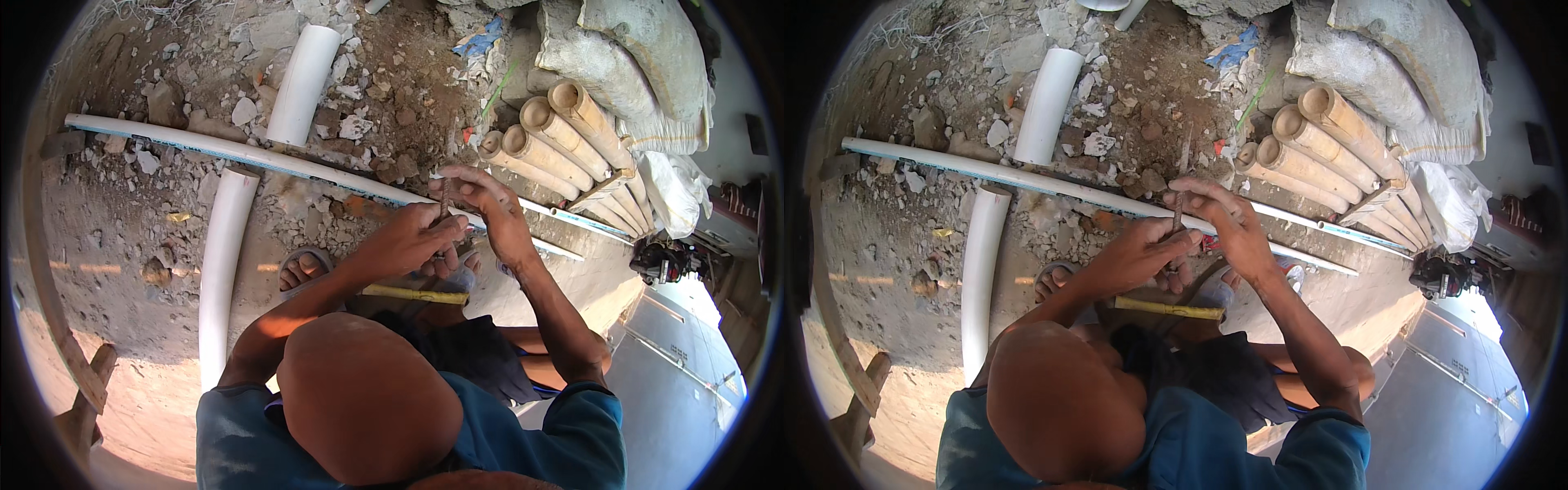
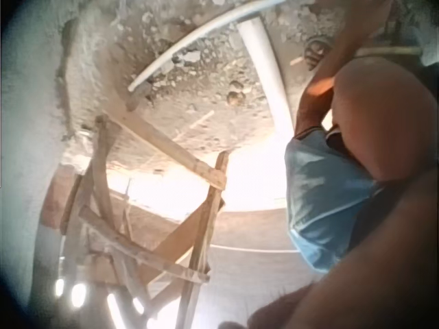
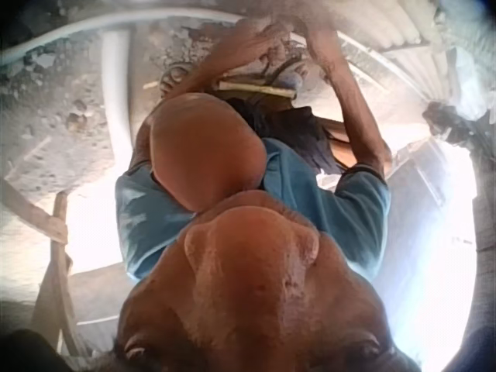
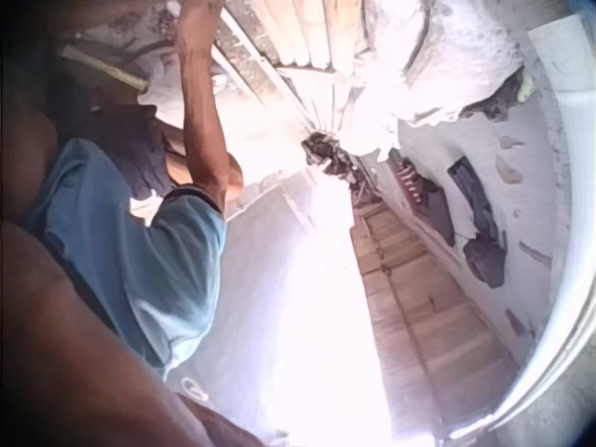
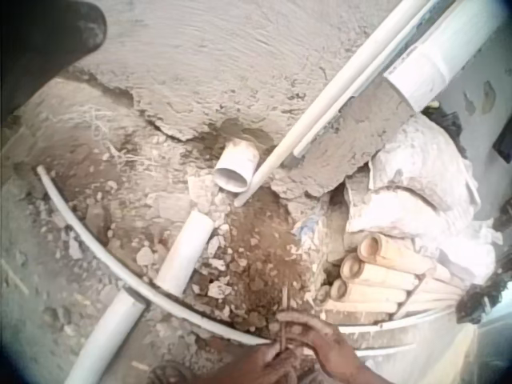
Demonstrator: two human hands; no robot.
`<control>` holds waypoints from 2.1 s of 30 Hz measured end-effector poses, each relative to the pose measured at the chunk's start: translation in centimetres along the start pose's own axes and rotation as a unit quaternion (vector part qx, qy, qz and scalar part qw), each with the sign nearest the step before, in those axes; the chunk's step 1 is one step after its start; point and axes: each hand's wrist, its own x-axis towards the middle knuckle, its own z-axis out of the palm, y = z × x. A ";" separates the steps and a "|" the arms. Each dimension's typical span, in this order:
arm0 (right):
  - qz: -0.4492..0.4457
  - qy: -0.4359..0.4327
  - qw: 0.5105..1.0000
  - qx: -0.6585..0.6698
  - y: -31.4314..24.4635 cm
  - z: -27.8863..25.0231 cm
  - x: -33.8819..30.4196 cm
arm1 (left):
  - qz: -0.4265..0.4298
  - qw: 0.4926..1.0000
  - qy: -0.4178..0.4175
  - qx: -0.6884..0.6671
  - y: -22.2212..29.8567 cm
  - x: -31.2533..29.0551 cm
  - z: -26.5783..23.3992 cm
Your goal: The person cuts a PVC pipe using a saw blade, then uses a tape measure to check distances near an opening in the ground and clears debris from the opening by hand.
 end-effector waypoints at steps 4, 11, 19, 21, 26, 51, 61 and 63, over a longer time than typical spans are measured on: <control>0.122 0.019 0.979 0.164 -3.9 0.4 4.1 | 0.176 0.983 0.050 -0.014 -0.3 4.3 -0.3; 0.019 0.053 0.802 -0.595 -6.8 -8.7 17.5 | 0.121 0.974 0.149 0.122 -5.8 -1.2 0.3; -0.092 -0.027 0.626 -0.774 -1.7 -8.4 32.2 | 0.212 0.846 0.351 0.340 -16.9 -8.8 -2.5; -0.085 -0.048 0.631 -0.770 -1.2 -8.1 32.2 | 0.218 0.833 0.378 0.339 -15.7 -8.2 -2.1; -0.096 -0.140 0.673 -0.720 0.3 -8.6 27.3 | 0.210 0.857 0.370 0.291 -17.0 -8.6 -2.1; -0.129 -0.051 0.630 -0.764 -7.8 -10.1 22.7 | 0.196 0.862 0.359 0.300 -16.0 -8.7 -2.1; -0.120 -0.013 0.625 -0.771 -0.5 -7.6 35.2 | 0.195 0.866 0.340 0.309 -15.8 -8.9 -1.4; -0.145 -0.061 0.599 -0.785 -1.2 -8.3 34.2 | 0.191 0.864 0.340 0.317 -15.1 -8.1 -2.1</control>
